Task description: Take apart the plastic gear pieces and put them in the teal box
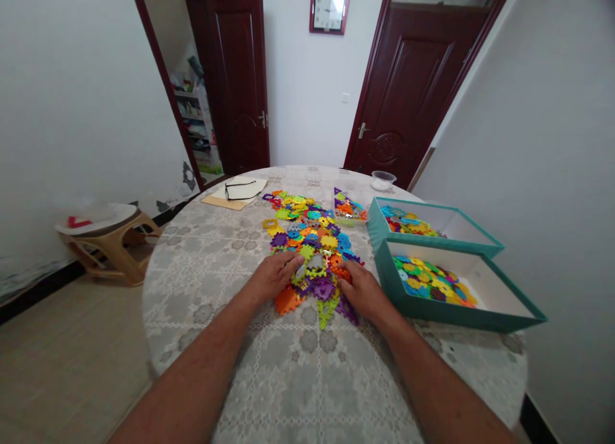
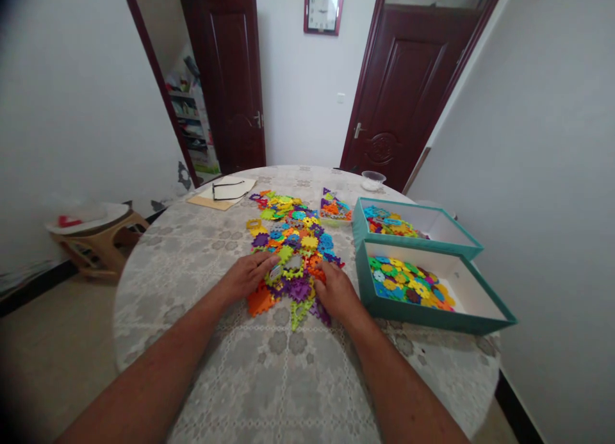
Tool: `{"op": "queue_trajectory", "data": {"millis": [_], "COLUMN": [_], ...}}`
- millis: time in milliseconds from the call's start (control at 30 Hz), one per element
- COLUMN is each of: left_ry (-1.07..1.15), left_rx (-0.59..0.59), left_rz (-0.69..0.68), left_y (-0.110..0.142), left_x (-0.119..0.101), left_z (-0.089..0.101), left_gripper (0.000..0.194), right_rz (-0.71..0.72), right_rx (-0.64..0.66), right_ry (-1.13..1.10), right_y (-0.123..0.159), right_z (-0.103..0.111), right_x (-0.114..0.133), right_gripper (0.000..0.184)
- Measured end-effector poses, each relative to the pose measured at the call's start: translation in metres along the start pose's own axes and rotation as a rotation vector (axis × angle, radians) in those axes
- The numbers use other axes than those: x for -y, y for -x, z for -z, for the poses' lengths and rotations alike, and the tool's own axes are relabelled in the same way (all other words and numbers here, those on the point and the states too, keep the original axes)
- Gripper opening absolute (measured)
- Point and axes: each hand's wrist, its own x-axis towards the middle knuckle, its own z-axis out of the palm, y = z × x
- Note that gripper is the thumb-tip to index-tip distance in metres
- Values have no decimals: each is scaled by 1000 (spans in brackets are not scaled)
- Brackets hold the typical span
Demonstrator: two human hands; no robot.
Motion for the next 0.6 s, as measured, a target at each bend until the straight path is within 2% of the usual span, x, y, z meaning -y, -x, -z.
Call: {"op": "queue_trajectory", "data": {"millis": [133,233,300,400,533,600], "left_ry": [2,123,217,336,495,521], "left_rx": [-29,-116,-143,-86,34,69], "left_rz": [37,154,196,187,133,107], "left_y": [-2,-2,-1,-1,-2,-2], "left_x": [1,0,0,4,9,9], "left_z": [3,9,13,15,12,10], "left_gripper": [52,54,49,41,65,70], "right_rz": [35,38,42,37,-18,-35], "right_rx": [58,91,107,126,127,112], "right_ry": [94,131,133,118,138,162], "right_y": [2,4,4,3,1,1], "right_z": [5,7,7,6,7,7], "right_x": [-3,-5,-7,-10,-9,-6], "right_gripper": [20,18,18,20,16,15]}}
